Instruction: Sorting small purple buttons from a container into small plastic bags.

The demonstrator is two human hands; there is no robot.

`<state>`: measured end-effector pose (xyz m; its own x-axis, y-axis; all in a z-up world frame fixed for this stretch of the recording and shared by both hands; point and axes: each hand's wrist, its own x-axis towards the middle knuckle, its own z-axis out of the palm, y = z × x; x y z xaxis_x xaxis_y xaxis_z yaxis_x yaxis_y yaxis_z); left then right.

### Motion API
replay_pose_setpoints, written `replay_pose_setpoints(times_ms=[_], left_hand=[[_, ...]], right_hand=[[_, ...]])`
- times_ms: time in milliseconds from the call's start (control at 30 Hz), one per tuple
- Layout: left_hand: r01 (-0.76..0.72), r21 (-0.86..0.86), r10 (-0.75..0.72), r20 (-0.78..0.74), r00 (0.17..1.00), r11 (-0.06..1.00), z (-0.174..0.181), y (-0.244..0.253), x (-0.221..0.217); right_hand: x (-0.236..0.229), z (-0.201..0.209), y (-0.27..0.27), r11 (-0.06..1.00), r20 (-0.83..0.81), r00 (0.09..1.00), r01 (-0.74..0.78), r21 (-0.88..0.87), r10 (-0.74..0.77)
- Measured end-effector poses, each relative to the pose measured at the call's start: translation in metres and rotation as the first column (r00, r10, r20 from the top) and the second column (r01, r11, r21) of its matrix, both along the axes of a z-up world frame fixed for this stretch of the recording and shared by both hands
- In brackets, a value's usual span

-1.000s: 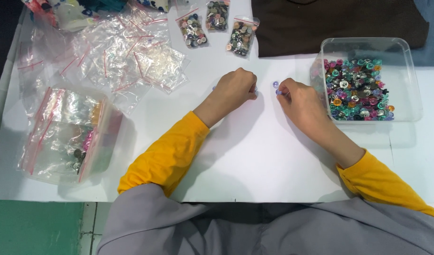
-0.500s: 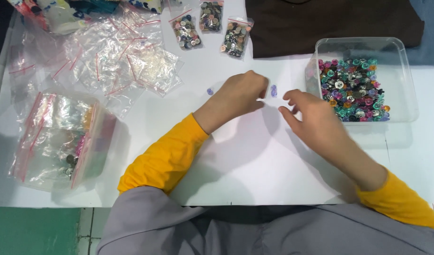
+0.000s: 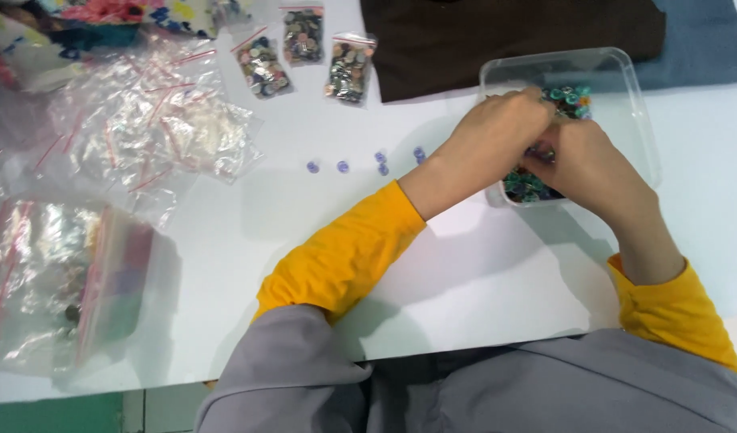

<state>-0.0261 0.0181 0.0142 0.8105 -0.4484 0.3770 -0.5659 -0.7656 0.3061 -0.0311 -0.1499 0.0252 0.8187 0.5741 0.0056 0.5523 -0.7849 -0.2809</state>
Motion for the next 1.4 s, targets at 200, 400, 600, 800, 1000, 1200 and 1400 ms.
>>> replay_pose_setpoints(times_ms=[200, 400, 600, 800, 1000, 1200, 1400], left_hand=[[-0.131, 0.199, 0.128, 0.028, 0.991, 0.971, -0.050, -0.024, 0.027], [-0.163, 0.467, 0.267, -0.166, 0.949, 0.869, -0.041, -0.042, 0.032], [-0.220, 0.455, 0.258, -0.020, 0.966, 0.863, -0.056, -0.046, 0.031], [-0.236, 0.426, 0.237, 0.052, 0.970, 0.874, -0.068, -0.043, 0.030], [-0.256, 0.070, 0.223, 0.315, 0.923, 0.964, -0.087, -0.044, 0.029], [-0.164, 0.007, 0.157, 0.263, 0.952, 0.986, -0.034, -0.012, 0.027], [-0.108, -0.186, 0.117, 0.038, 0.992, 0.977, 0.033, 0.063, -0.020]], right_hand=[[0.010, -0.004, -0.010, 0.995, -0.121, 0.992, 0.055, 0.083, -0.045], [0.016, -0.018, -0.009, 0.998, -0.079, 0.996, 0.049, 0.041, -0.046], [0.016, -0.025, -0.011, 0.995, -0.075, 0.994, 0.089, 0.046, -0.085], [0.015, -0.026, -0.013, 0.991, -0.054, 0.996, 0.078, 0.106, -0.072], [0.018, -0.032, -0.020, 0.959, -0.019, 0.994, 0.106, 0.264, -0.105], [0.010, -0.018, -0.015, 0.840, 0.109, 0.981, 0.080, 0.537, -0.163], [-0.017, 0.011, 0.017, 0.774, 0.259, 0.953, -0.044, 0.632, -0.157]])
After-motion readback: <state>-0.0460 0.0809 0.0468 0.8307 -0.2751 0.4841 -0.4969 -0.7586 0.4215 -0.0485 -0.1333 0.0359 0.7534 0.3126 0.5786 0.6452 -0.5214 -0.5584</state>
